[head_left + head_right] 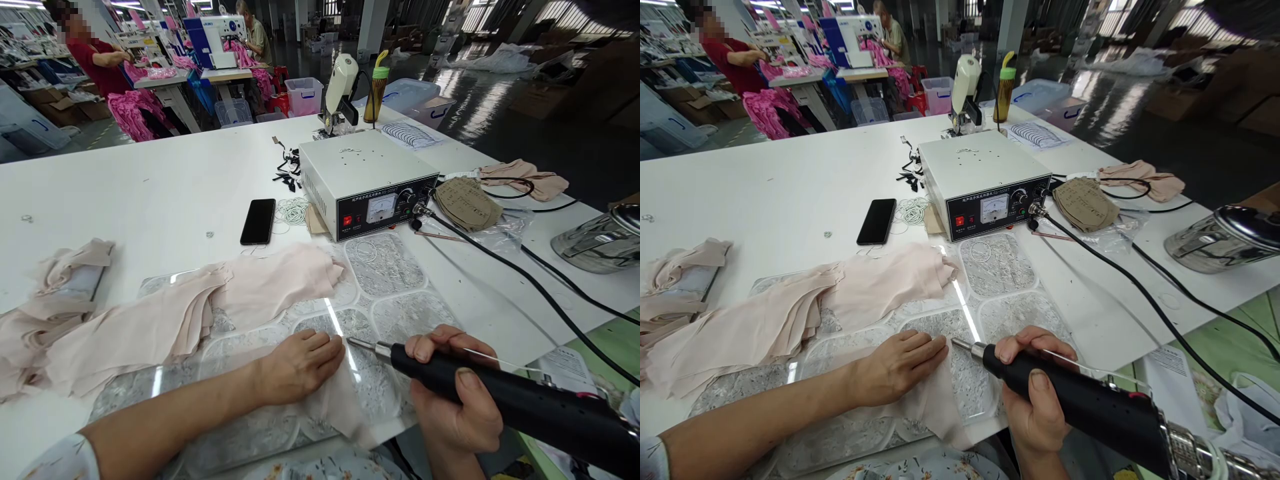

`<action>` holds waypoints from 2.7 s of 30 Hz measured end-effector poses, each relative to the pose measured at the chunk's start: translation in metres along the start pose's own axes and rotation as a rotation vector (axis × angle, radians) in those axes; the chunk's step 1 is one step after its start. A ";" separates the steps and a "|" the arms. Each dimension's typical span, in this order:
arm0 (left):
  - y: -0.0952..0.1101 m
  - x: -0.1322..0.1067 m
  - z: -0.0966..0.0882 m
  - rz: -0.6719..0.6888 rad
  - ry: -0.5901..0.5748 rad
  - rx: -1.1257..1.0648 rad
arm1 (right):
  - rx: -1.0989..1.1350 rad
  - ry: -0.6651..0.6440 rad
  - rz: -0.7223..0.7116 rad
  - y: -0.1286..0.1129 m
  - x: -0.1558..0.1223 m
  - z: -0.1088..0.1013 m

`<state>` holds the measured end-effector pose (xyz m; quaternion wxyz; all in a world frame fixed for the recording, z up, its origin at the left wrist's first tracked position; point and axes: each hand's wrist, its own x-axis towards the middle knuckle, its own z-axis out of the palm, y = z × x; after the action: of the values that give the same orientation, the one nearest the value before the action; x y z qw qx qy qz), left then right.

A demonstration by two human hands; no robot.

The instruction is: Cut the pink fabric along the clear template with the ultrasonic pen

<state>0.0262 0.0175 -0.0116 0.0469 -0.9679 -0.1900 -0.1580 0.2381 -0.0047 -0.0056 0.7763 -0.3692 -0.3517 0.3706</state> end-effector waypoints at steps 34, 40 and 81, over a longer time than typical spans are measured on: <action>0.000 0.000 0.000 -0.002 0.008 -0.012 | -0.012 -0.071 -0.004 -0.003 0.001 0.005; -0.001 -0.003 0.002 -0.026 0.024 -0.062 | 0.053 -0.028 0.048 -0.008 0.001 -0.007; 0.008 -0.001 -0.008 -0.132 -0.071 -0.120 | 0.150 -0.096 0.168 -0.017 -0.015 -0.009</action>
<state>0.0256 0.0087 -0.0049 -0.0282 -0.9592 -0.2454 -0.1376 0.2433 -0.0280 -0.0002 0.7502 -0.3202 -0.3276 0.4768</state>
